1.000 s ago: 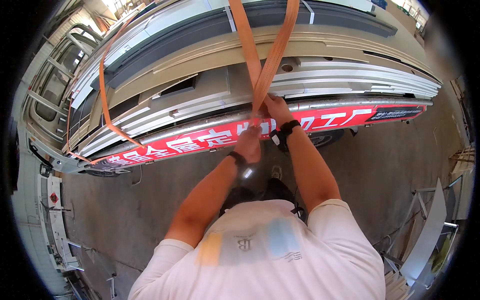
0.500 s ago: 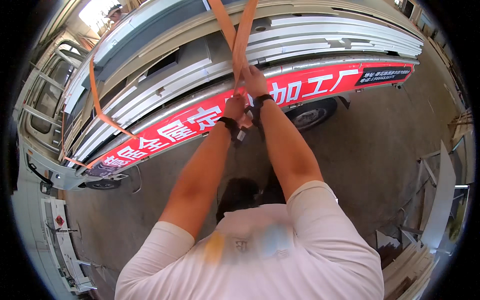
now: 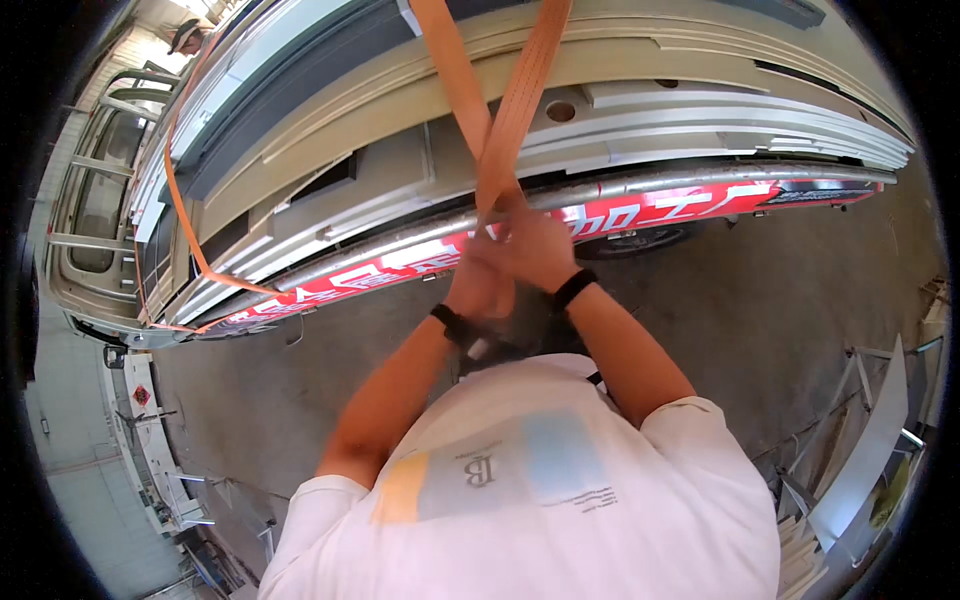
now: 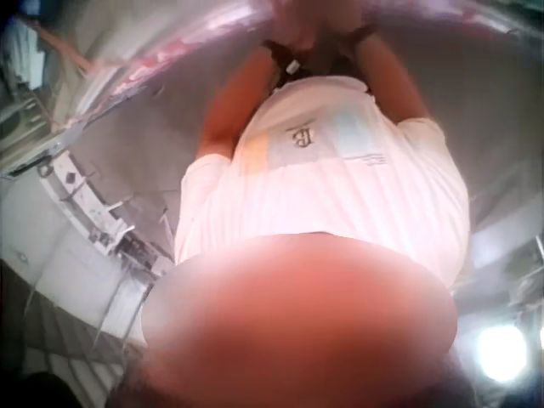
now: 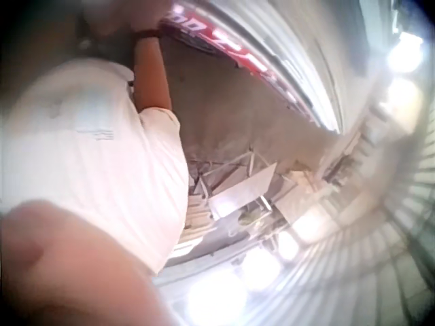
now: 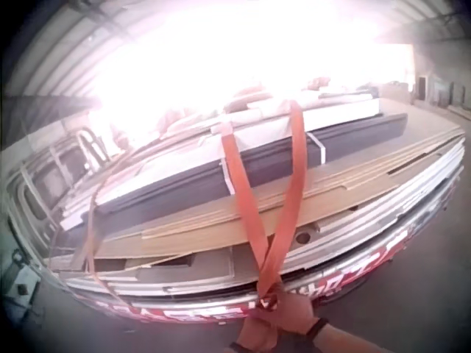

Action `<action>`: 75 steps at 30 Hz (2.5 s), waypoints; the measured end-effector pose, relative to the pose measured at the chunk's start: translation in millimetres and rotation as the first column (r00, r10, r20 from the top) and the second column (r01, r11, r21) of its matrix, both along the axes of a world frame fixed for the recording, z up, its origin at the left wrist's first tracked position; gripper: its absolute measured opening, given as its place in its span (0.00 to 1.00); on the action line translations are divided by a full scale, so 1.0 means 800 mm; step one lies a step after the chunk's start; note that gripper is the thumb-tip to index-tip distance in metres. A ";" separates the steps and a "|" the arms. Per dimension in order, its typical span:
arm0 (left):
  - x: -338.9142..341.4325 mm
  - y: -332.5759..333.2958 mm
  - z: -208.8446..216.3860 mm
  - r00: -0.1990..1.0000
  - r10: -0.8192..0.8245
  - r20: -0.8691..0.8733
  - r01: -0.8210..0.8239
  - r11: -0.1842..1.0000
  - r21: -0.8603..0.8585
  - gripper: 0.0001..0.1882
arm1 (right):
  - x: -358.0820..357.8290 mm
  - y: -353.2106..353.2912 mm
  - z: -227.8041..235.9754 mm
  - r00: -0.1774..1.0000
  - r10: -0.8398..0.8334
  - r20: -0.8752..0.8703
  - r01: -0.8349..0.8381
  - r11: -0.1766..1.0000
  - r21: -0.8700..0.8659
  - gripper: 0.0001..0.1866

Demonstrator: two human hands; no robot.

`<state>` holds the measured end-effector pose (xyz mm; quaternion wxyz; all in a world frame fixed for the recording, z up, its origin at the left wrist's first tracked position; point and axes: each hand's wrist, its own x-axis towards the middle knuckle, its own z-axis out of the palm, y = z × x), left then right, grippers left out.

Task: Securing a stack of wooden boards on a truck bed using an orange ratchet strap.

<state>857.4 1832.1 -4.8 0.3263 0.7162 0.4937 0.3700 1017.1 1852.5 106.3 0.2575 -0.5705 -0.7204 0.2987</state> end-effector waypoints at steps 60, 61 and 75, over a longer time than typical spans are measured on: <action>-0.058 0.032 0.248 0.654 -0.206 -0.728 0.263 0.964 -0.037 0.23 | 0.018 0.010 -0.125 -0.471 -0.441 -0.764 -0.306 0.894 -0.327 0.18; -0.056 0.033 0.251 0.615 -0.218 -0.758 0.289 0.956 -0.040 0.22 | 0.018 0.008 -0.118 -0.479 -0.439 -0.760 -0.292 0.896 -0.334 0.18; -0.039 0.053 0.197 0.652 -0.321 -0.687 0.487 0.872 0.054 0.26 | 0.000 -0.004 -0.204 -0.502 -0.524 -0.688 -0.149 0.836 -0.528 0.20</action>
